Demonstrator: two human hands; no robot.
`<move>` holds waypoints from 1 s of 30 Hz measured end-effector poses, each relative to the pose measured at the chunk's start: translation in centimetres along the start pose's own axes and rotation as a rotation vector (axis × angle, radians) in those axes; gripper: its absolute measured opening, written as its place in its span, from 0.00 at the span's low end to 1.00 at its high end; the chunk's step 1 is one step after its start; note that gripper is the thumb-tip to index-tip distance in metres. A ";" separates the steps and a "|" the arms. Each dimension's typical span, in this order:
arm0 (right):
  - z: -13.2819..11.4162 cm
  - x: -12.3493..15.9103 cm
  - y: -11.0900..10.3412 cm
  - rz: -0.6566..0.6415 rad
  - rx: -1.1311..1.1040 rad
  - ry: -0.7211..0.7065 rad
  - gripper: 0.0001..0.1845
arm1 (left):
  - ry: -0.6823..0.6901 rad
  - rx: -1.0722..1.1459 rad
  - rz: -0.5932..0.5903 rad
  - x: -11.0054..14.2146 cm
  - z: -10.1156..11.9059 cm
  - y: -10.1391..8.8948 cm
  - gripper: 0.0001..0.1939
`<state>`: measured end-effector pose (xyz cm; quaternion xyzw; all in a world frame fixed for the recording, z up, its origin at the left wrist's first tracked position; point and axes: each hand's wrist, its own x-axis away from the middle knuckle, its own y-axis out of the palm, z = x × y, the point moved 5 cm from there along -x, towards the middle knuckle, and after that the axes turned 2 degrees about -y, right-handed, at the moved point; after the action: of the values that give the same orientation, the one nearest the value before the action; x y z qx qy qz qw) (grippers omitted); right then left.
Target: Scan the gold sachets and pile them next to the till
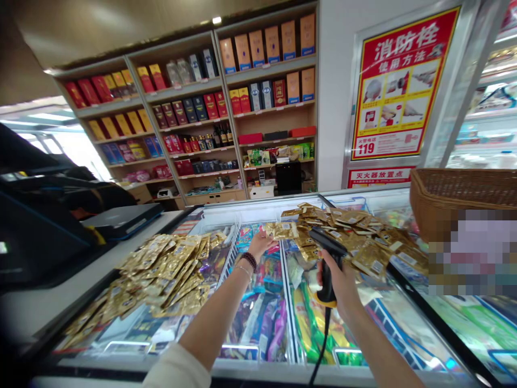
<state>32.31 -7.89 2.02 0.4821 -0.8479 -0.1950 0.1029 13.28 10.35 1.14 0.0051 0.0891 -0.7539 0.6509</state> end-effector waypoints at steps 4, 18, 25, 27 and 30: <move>0.0 0.5 1.6 -0.063 0.056 0.008 0.29 | -0.008 0.304 0.007 3.7 -0.8 -4.1 0.21; 2.8 1.8 9.3 -0.315 0.247 -0.051 0.28 | 0.011 0.436 0.150 6.2 -1.3 -10.8 0.11; 2.9 2.0 8.2 -0.303 0.247 -0.017 0.27 | -0.002 0.422 0.134 6.4 -1.4 -10.9 0.16; 3.0 1.9 8.2 -0.323 0.243 -0.010 0.27 | -0.009 0.432 0.130 6.4 -1.4 -10.9 0.16; 3.1 2.0 8.5 -0.358 0.264 0.002 0.28 | -0.022 0.435 0.126 6.4 -1.3 -10.9 0.17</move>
<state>23.51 -4.97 2.82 0.6345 -0.7668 -0.0969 0.0034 1.48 5.79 0.44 0.1428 -0.0830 -0.7131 0.6813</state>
